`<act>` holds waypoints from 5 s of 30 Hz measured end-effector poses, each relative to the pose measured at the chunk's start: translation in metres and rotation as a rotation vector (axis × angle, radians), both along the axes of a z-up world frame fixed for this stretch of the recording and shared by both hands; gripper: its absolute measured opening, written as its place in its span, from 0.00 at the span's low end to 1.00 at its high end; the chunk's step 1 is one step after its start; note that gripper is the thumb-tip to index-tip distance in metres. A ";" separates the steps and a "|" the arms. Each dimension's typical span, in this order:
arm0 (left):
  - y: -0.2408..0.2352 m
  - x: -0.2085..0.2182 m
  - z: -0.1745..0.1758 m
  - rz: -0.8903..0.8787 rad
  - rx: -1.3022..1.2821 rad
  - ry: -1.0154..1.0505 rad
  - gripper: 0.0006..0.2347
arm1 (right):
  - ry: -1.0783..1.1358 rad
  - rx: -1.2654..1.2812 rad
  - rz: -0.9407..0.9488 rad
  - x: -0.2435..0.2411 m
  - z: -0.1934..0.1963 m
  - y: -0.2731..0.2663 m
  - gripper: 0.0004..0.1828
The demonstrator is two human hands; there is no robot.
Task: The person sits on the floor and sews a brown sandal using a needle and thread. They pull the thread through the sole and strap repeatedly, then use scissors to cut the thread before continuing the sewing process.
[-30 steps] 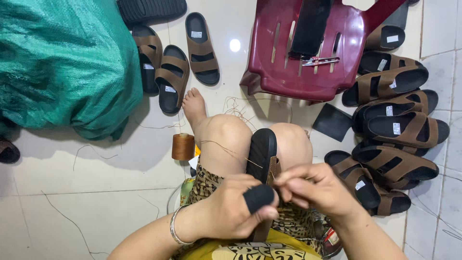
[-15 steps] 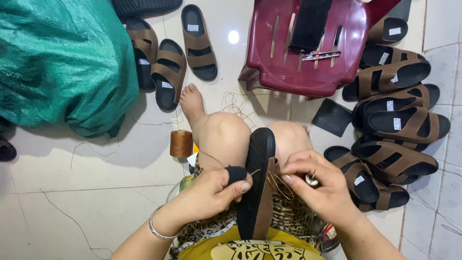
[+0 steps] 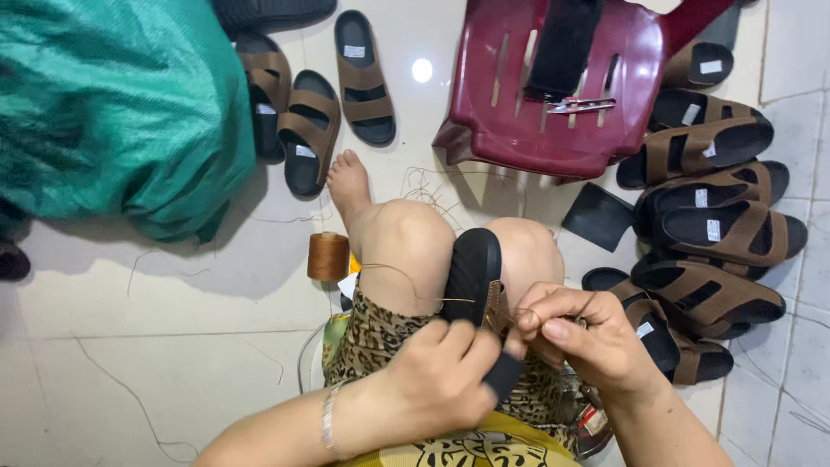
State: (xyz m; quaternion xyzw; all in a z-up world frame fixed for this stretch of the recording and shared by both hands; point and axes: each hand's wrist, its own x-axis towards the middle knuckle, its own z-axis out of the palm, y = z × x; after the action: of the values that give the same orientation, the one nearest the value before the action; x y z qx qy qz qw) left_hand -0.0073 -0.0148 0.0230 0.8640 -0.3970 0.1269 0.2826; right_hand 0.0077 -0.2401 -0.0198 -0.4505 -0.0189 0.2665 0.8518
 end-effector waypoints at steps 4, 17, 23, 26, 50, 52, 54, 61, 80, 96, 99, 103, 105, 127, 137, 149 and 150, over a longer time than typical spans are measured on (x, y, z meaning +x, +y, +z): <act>0.000 0.009 -0.015 -0.018 -0.069 -0.023 0.11 | 0.123 -0.088 0.037 -0.006 -0.011 -0.007 0.15; 0.037 0.009 -0.037 0.244 -0.176 1.224 0.16 | -1.153 -1.266 -0.231 -0.001 -0.009 0.000 0.04; 0.034 0.022 -0.031 -0.139 -0.939 1.711 0.14 | -1.016 -1.160 -0.167 -0.008 -0.003 -0.003 0.07; 0.014 0.049 -0.039 0.135 -0.795 0.980 0.11 | -0.800 -1.000 -0.187 -0.012 0.009 0.006 0.08; 0.115 0.091 -0.084 0.730 -0.105 0.581 0.09 | -0.777 -1.306 0.153 0.011 0.010 -0.047 0.30; 0.080 0.080 -0.045 0.476 -0.558 0.756 0.09 | -0.820 -1.225 0.284 0.007 0.009 -0.042 0.33; 0.058 0.067 -0.028 0.057 -0.477 1.200 0.11 | -0.866 -1.244 0.486 0.012 0.021 -0.027 0.29; 0.046 0.060 -0.044 -0.108 -0.123 1.065 0.43 | -0.911 -1.257 0.553 0.019 0.024 -0.022 0.31; 0.034 0.042 -0.082 0.046 -0.279 0.825 0.43 | -1.071 -1.465 0.666 0.045 0.035 0.025 0.16; 0.010 0.018 -0.045 0.080 -0.358 0.991 0.11 | -1.226 -1.082 0.207 0.033 0.022 -0.001 0.20; 0.017 0.008 -0.046 0.074 -0.228 0.652 0.14 | -1.098 -1.335 0.557 0.030 0.023 -0.034 0.35; 0.056 0.022 -0.038 0.364 -0.289 0.712 0.15 | -0.734 -1.295 0.760 0.040 0.030 -0.055 0.32; 0.067 0.036 -0.025 0.464 -0.127 0.330 0.13 | -0.679 -1.337 0.813 0.040 0.031 -0.054 0.34; 0.037 0.024 -0.050 0.268 -0.126 0.561 0.16 | -0.965 -1.220 0.430 0.037 0.007 -0.009 0.15; 0.020 0.028 -0.034 0.158 -0.399 1.122 0.08 | -1.180 -1.197 0.247 0.030 0.021 -0.008 0.19; -0.018 0.005 -0.032 0.080 -0.155 0.181 0.12 | -0.257 -0.827 0.224 0.018 0.004 -0.055 0.16; -0.027 -0.003 -0.036 0.064 -0.052 0.037 0.16 | -0.138 -0.543 0.048 0.015 -0.001 -0.036 0.08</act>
State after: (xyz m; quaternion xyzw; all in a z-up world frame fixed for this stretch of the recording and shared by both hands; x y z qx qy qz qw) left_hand -0.0103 -0.0422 -0.0132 0.8708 -0.3604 0.1303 0.3081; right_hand 0.0228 -0.2756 -0.0208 -0.6787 -0.0154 0.2506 0.6902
